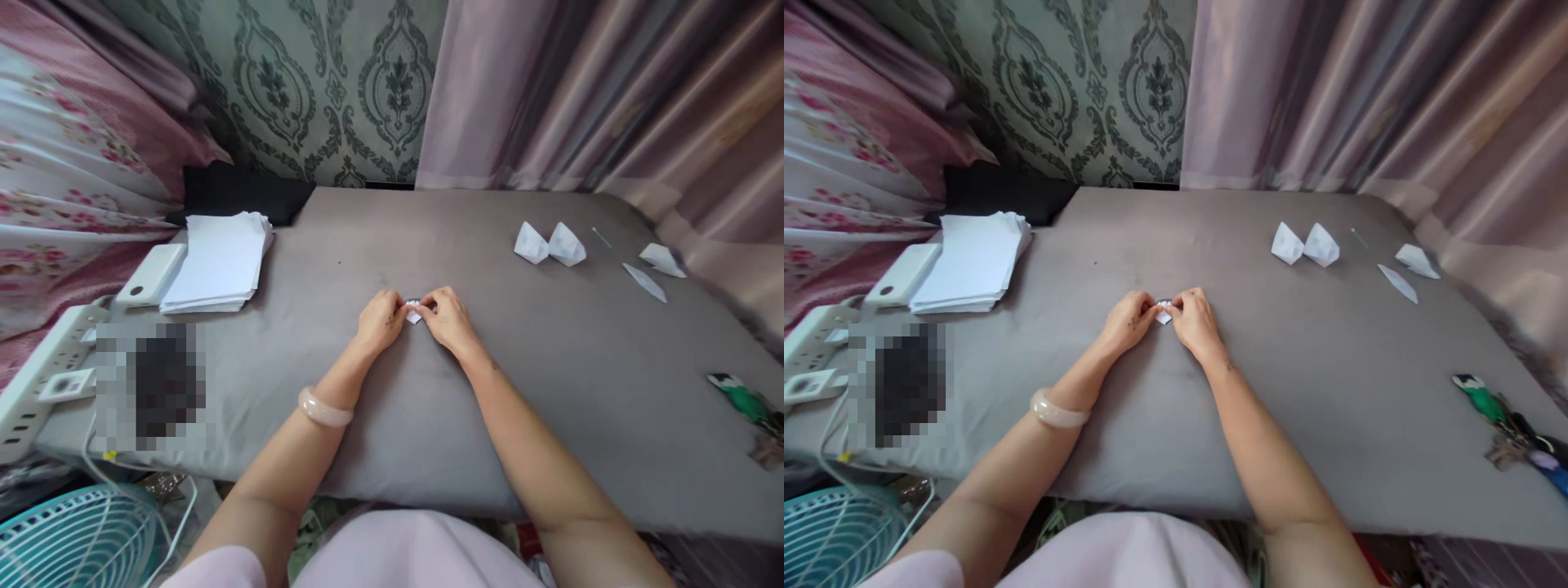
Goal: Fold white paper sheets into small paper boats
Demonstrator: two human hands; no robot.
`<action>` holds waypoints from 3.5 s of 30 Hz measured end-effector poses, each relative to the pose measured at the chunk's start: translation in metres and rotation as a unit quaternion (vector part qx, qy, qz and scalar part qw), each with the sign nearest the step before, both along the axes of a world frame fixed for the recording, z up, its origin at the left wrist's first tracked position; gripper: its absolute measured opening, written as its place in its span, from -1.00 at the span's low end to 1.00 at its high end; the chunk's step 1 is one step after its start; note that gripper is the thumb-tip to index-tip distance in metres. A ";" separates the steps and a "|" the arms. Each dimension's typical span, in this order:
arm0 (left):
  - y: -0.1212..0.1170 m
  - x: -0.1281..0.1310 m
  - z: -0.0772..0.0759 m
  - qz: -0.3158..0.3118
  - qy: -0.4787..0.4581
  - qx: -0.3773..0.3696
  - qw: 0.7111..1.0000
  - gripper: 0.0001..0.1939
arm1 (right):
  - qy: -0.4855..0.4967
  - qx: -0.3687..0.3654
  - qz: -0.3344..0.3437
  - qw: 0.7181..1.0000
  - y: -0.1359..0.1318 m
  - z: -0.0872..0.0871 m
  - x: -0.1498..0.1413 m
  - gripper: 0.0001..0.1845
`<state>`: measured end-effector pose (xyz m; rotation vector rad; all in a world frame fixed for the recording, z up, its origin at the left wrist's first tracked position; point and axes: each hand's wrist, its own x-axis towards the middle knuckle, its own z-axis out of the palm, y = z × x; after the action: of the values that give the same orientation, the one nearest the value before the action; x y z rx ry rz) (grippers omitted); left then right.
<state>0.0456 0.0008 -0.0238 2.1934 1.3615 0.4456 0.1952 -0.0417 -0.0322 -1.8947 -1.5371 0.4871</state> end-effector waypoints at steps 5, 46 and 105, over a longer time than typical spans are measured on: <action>-0.002 -0.006 -0.007 -0.027 -0.074 0.013 0.997 -0.89 | 0.020 0.037 0.052 0.998 -0.003 -0.008 0.003 -0.92; -0.026 0.017 0.023 0.057 -0.554 -0.249 0.792 -0.62 | 0.489 0.080 -0.055 0.867 -0.024 0.043 -0.020 -0.61; -0.007 0.005 0.010 -0.025 0.003 -0.037 0.999 -0.93 | 0.027 -0.100 -0.024 0.994 -0.017 0.027 0.006 -0.84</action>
<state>0.0507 -0.0059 -0.0140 2.1646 1.3011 0.3640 0.2012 -0.0585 -0.0054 -2.0476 -1.4493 0.6868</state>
